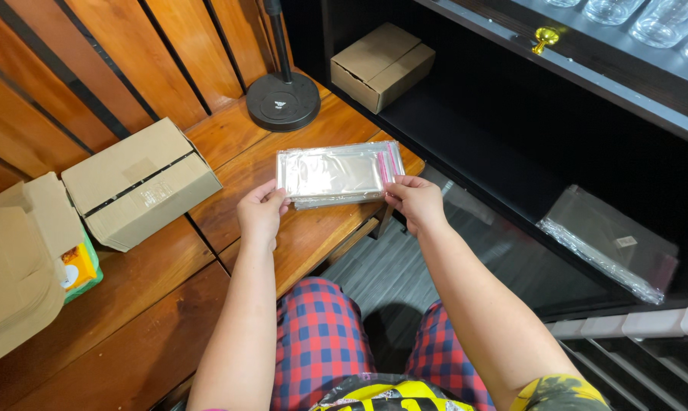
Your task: The person places a glass on a shelf and then picks up several plastic sleeves on a wooden bench, turning them over and moving them to a lower shelf.
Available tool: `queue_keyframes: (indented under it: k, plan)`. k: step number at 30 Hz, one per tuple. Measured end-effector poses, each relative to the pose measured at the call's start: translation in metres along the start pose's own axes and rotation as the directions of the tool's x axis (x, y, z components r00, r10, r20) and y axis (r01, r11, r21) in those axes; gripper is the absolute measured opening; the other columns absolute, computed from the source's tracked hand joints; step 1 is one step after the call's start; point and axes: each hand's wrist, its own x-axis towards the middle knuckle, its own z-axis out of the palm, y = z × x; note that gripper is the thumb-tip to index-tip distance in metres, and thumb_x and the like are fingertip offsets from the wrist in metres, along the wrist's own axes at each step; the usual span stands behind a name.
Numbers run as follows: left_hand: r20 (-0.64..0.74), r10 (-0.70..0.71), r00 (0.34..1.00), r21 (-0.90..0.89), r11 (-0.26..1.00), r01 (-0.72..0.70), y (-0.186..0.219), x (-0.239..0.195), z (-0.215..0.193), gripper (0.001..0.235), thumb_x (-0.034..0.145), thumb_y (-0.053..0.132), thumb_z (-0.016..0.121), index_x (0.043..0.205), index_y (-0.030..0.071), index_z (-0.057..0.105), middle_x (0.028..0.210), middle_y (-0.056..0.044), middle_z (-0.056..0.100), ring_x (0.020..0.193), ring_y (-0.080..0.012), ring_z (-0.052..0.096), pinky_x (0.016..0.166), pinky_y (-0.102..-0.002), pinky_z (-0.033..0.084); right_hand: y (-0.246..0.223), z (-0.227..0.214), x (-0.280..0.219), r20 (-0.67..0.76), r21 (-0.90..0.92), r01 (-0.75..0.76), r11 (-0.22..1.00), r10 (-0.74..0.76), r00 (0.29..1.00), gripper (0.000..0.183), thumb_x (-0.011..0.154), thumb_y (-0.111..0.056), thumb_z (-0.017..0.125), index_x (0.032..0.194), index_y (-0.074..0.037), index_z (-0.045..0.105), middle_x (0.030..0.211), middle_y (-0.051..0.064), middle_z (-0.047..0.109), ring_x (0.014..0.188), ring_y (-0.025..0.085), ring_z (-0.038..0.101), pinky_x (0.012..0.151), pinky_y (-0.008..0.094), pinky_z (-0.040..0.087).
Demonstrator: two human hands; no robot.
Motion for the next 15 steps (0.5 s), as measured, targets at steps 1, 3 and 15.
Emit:
queue_keyframes:
  k: [1, 3, 15]
  plan:
    - [-0.005, 0.001, 1.0, 0.002, 1.0, -0.001, 0.0, -0.001, 0.0, 0.039, 0.094, 0.005, 0.072, 0.132, -0.002, 0.066, 0.097, -0.01, 0.07, 0.081, -0.0147, 0.076, 0.074, -0.023, 0.066, -0.001, 0.0, -0.001, -0.007, 0.001, 0.001, 1.0, -0.001, 1.0, 0.021, 0.081, 0.004, 0.082, 0.1, 0.004, 0.073, 0.082, 0.011, 0.069, 0.076, 0.019, 0.073, 0.075, 0.032, 0.069]
    - [-0.01, 0.003, 1.0, 0.004, 1.0, -0.003, -0.002, 0.0, 0.001, 0.038, 0.094, 0.005, 0.072, 0.131, -0.001, 0.067, 0.095, -0.01, 0.07, 0.08, -0.0147, 0.076, 0.073, -0.023, 0.066, 0.001, -0.001, 0.0, -0.013, 0.002, 0.002, 1.0, -0.002, 1.0, 0.02, 0.081, 0.004, 0.082, 0.099, 0.004, 0.073, 0.081, 0.011, 0.069, 0.075, 0.019, 0.073, 0.075, 0.033, 0.069]
    - [-0.034, -0.007, 0.999, -0.043, 0.999, 0.005, 0.005, -0.008, 0.007, 0.041, 0.095, 0.002, 0.07, 0.135, -0.002, 0.064, 0.094, -0.007, 0.063, 0.081, -0.0114, 0.071, 0.075, -0.021, 0.065, -0.002, -0.003, -0.007, -0.041, 0.023, 0.022, 0.999, -0.021, 0.999, 0.021, 0.083, 0.005, 0.079, 0.102, 0.002, 0.072, 0.081, 0.011, 0.067, 0.075, 0.019, 0.073, 0.076, 0.034, 0.069]
